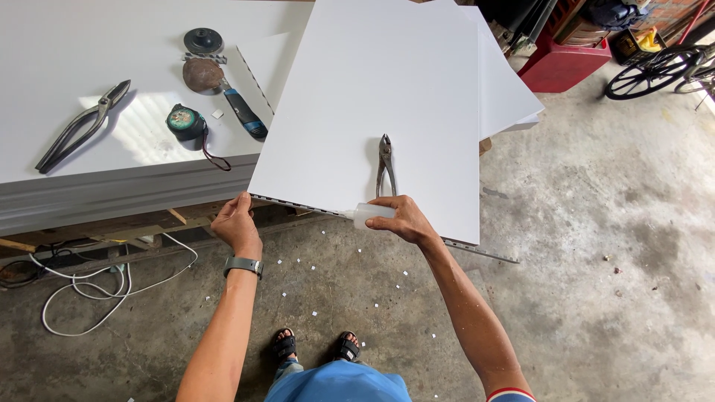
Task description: The user is applying glue to the edges of white plastic sheets and then trimming them with a utility knife.
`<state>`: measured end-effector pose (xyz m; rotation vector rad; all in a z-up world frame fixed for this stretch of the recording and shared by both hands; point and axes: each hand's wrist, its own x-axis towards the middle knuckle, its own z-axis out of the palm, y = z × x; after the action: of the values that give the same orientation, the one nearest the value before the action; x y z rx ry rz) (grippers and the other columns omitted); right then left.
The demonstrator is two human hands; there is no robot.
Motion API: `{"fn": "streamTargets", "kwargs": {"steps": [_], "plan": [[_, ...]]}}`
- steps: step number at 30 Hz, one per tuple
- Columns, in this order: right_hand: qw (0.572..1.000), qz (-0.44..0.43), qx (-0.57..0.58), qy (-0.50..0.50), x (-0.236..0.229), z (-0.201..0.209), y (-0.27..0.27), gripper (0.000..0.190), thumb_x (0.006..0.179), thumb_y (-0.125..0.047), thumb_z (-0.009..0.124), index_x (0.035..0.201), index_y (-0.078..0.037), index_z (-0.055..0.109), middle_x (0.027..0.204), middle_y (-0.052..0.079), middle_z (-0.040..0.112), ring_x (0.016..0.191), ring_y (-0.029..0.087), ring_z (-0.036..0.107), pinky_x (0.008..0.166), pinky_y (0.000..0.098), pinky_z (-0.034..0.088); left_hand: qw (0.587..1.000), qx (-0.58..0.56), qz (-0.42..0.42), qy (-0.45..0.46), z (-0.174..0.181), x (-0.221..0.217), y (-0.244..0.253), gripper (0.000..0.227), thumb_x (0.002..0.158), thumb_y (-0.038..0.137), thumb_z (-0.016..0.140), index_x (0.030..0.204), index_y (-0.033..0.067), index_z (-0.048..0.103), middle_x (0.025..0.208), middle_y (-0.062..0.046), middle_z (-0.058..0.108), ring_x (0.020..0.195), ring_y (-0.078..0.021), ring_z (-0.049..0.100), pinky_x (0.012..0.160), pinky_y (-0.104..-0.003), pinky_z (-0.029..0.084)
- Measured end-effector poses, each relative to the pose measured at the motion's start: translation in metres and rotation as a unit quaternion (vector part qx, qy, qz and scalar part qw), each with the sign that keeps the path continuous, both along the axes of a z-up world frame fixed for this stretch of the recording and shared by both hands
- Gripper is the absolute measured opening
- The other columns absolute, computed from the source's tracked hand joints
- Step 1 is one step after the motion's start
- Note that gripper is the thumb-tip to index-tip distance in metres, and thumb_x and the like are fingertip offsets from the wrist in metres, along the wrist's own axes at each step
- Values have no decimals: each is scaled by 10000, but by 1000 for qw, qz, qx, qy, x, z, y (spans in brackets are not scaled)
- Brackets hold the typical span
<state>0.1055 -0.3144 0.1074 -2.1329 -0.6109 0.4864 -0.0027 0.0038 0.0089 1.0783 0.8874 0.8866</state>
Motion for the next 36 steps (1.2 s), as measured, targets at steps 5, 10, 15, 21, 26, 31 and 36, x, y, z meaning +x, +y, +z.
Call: {"fn": "streamTargets", "kwargs": {"steps": [5, 10, 15, 21, 26, 31, 36], "plan": [[1000, 5, -4, 1, 2, -6, -15, 778, 585, -487, 809, 1133, 60, 731, 943, 267, 762, 771, 360, 770, 669, 515, 628, 1000, 7, 2, 13, 3, 0, 0, 48, 898, 94, 778, 882, 48, 775, 796, -46, 763, 668, -84, 691, 552, -198, 509], [1000, -9, -5, 4, 1, -2, -23, 779, 577, -475, 815, 1132, 65, 734, 947, 275, 768, 774, 369, 776, 676, 510, 632, 1000, 3, 6, 13, 1, 0, 0, 38, 890, 85, 781, 879, 48, 777, 793, -47, 766, 667, -88, 697, 548, -201, 506], [1000, -4, -3, -5, 2, -5, -25, 752, 603, -466, 834, 1126, 65, 736, 971, 267, 765, 796, 348, 773, 710, 494, 632, 1000, 0, 11, -11, -4, 2, 1, 47, 889, 74, 785, 875, 31, 771, 800, -56, 763, 674, -97, 701, 554, -201, 505], [1000, -14, -15, -3, 0, -5, -25, 739, 586, -432, 832, 1136, 52, 732, 957, 260, 765, 764, 336, 778, 679, 475, 640, 1000, 4, 7, -10, -3, 1, 1, 50, 894, 72, 782, 877, 25, 777, 799, -60, 756, 664, -97, 680, 558, -202, 500], [1000, -5, -4, -5, 0, -3, -26, 726, 609, -450, 837, 1131, 45, 739, 955, 255, 769, 765, 327, 776, 681, 471, 639, 1000, 7, 8, -2, 5, -1, -1, 48, 890, 73, 777, 872, 29, 772, 794, -58, 762, 673, -96, 701, 557, -202, 504], [1000, -8, -3, 0, -2, 2, -28, 723, 613, -455, 831, 1135, 36, 740, 940, 245, 775, 767, 325, 777, 688, 474, 637, 1000, -1, 9, -12, 4, -1, -1, 43, 885, 65, 782, 867, 27, 772, 803, -58, 761, 678, -99, 697, 564, -204, 504], [1000, -19, -5, 12, -5, 7, -40, 699, 586, -420, 822, 1116, 31, 754, 908, 235, 782, 757, 326, 775, 701, 478, 628, 1000, 8, 11, 7, 7, -2, -2, 49, 893, 76, 775, 870, 33, 773, 806, -53, 763, 685, -102, 702, 572, -211, 522]]}}
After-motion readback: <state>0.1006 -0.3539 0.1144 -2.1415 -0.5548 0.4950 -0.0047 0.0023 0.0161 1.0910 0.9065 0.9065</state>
